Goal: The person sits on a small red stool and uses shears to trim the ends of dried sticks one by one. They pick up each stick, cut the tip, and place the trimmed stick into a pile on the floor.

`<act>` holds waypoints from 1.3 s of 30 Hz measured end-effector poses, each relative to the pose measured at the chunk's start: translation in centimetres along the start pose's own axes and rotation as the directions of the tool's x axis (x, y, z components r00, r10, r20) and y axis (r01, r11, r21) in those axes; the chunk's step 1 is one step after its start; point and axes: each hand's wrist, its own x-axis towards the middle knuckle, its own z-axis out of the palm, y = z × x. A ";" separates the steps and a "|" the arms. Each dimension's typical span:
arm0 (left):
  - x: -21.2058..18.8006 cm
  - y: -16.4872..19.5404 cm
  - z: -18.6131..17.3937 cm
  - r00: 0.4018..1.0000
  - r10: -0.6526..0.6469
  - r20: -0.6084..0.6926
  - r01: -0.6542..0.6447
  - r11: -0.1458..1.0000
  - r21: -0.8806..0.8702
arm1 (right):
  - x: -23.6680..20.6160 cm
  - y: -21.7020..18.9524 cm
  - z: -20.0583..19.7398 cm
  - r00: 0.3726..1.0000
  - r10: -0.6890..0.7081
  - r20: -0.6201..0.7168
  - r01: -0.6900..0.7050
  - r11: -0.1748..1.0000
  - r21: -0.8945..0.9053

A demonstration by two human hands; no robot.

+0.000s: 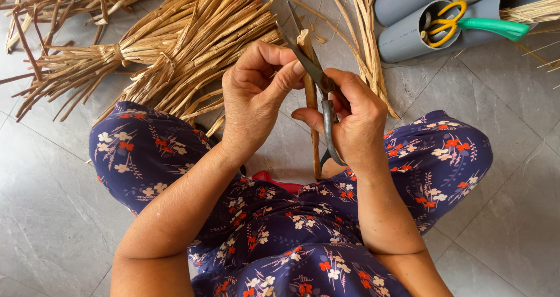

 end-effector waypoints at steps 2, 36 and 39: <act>0.0 -0.1 -0.1 1.000 -0.003 -0.005 0.003 1.000 0.003 | 0.1 0.1 0.0 1.000 -0.001 0.007 0.001 1.000 -0.001; 0.2 -1.1 -1.0 0.996 -0.079 -0.041 0.082 0.994 0.076 | 0.4 2.1 0.7 0.989 0.096 0.114 -0.106 0.991 0.079; 0.2 -1.1 -1.1 0.996 -0.083 -0.030 0.085 0.992 0.094 | 0.2 3.0 0.8 0.993 0.036 0.110 -0.048 0.992 0.113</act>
